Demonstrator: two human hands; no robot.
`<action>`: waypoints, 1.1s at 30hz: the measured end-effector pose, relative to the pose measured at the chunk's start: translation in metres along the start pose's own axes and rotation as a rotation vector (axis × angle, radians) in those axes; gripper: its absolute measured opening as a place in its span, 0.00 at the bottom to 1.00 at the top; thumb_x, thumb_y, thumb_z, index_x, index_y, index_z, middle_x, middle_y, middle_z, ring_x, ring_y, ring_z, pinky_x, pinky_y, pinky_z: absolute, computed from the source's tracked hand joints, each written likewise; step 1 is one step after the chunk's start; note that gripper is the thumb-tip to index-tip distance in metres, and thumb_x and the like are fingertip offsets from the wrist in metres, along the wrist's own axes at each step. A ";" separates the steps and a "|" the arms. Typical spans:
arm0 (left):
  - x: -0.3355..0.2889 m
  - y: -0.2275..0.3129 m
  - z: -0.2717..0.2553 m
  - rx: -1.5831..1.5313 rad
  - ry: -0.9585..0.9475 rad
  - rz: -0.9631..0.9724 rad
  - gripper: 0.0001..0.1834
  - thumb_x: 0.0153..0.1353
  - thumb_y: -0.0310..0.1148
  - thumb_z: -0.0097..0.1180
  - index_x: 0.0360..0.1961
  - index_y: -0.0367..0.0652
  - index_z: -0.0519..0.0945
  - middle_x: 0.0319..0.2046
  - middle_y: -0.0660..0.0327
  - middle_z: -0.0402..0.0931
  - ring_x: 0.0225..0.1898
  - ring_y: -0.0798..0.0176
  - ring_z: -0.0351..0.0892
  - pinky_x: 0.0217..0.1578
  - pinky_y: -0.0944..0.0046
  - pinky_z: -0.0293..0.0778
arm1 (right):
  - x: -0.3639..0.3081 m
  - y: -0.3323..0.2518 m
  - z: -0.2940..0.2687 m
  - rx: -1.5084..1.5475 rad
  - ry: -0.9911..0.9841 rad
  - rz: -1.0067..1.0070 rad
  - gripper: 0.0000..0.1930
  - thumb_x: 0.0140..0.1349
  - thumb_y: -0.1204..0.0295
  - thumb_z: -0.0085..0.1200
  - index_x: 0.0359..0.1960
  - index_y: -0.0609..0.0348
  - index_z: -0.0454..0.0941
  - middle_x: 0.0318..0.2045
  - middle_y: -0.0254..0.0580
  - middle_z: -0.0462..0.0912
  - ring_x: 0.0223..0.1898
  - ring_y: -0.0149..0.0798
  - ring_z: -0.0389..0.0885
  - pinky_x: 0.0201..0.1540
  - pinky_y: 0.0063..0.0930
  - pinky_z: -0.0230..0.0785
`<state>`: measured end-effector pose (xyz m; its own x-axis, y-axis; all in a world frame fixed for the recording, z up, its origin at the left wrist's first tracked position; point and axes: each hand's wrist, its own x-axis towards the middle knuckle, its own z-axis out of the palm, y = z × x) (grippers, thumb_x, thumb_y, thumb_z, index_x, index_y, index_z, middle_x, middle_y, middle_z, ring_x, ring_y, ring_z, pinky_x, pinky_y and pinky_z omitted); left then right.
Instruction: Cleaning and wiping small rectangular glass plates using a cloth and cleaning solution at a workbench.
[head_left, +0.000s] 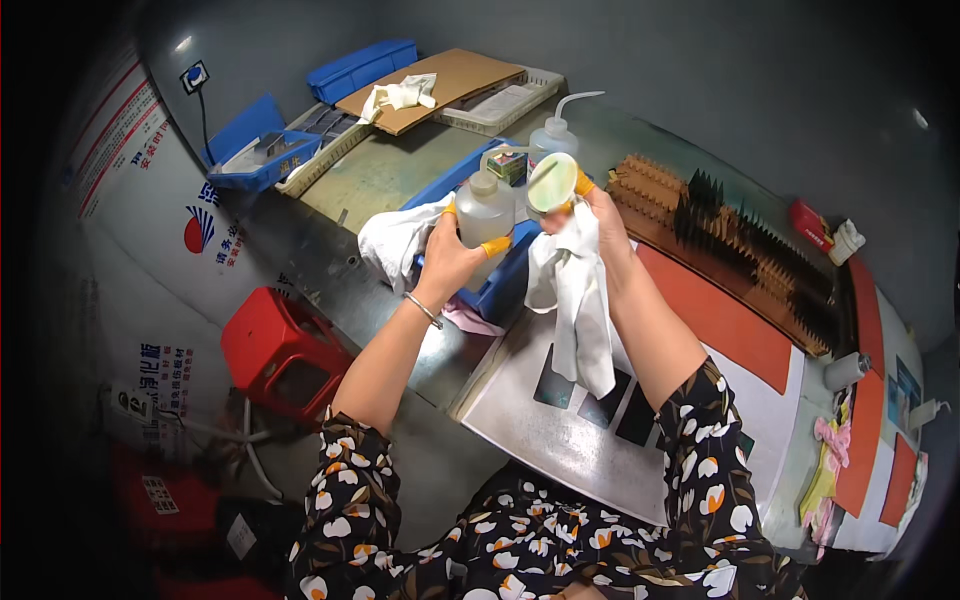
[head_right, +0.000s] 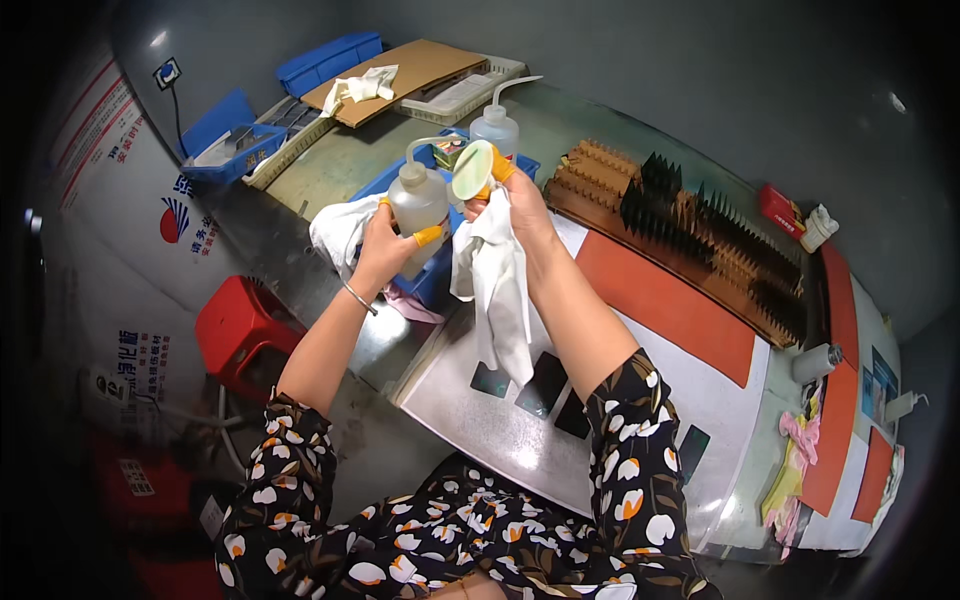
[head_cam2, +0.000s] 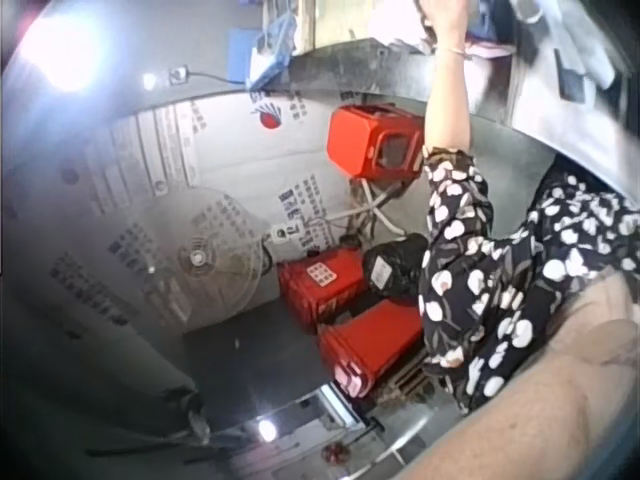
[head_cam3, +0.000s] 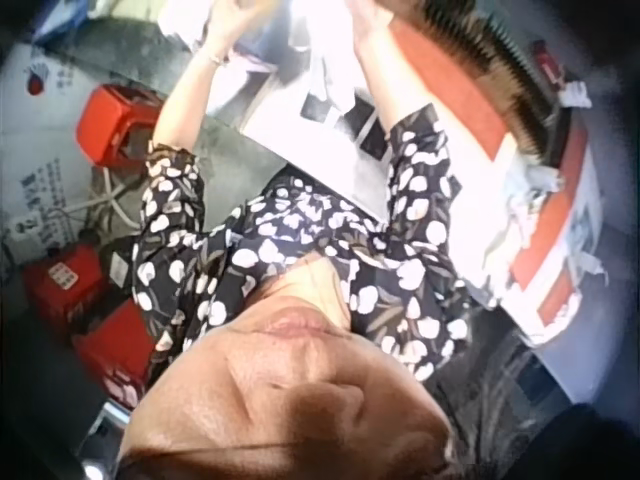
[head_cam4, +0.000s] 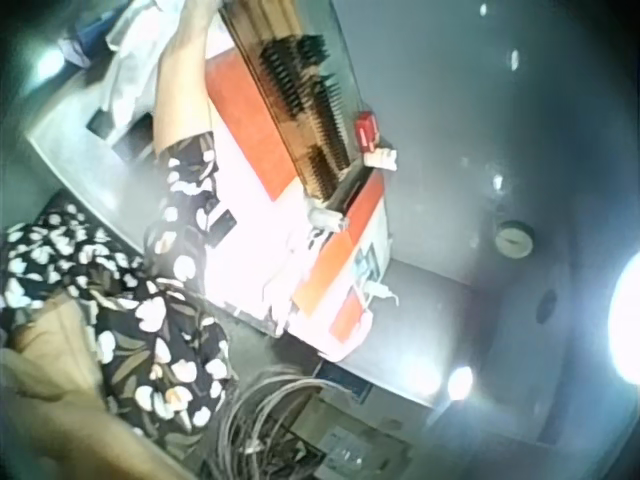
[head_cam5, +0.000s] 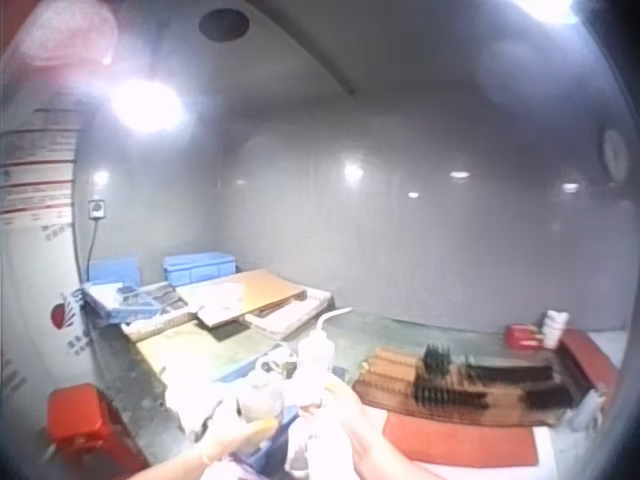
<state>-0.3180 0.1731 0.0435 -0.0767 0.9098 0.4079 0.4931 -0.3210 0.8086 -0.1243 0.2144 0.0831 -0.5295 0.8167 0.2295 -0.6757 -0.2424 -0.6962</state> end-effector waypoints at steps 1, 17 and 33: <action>0.002 -0.004 -0.001 0.045 -0.001 -0.024 0.36 0.38 0.40 0.69 0.47 0.33 0.67 0.41 0.50 0.73 0.44 0.55 0.73 0.45 0.61 0.68 | 0.006 0.001 0.000 -0.043 -0.016 -0.012 0.13 0.61 0.63 0.40 0.38 0.60 0.71 0.16 0.36 0.67 0.15 0.30 0.62 0.21 0.24 0.58; 0.001 -0.004 -0.001 0.009 0.045 -0.025 0.25 0.39 0.31 0.65 0.40 0.33 0.72 0.36 0.51 0.77 0.38 0.58 0.78 0.41 0.63 0.71 | 0.022 -0.011 0.002 0.003 -0.171 -0.104 0.17 0.60 0.57 0.45 0.31 0.60 0.71 0.17 0.36 0.67 0.17 0.29 0.62 0.23 0.25 0.57; 0.007 -0.041 0.004 0.272 0.298 0.342 0.32 0.56 0.33 0.57 0.57 0.29 0.59 0.55 0.50 0.61 0.57 0.56 0.60 0.57 0.62 0.54 | -0.328 -0.092 -0.042 0.135 0.335 -0.110 0.14 0.64 0.61 0.39 0.37 0.60 0.69 0.17 0.42 0.71 0.13 0.33 0.67 0.17 0.28 0.61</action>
<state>-0.3350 0.1941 0.0115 -0.0961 0.6381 0.7639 0.7369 -0.4703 0.4855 0.1328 -0.0096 0.0431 -0.2679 0.9623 0.0474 -0.7924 -0.1921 -0.5789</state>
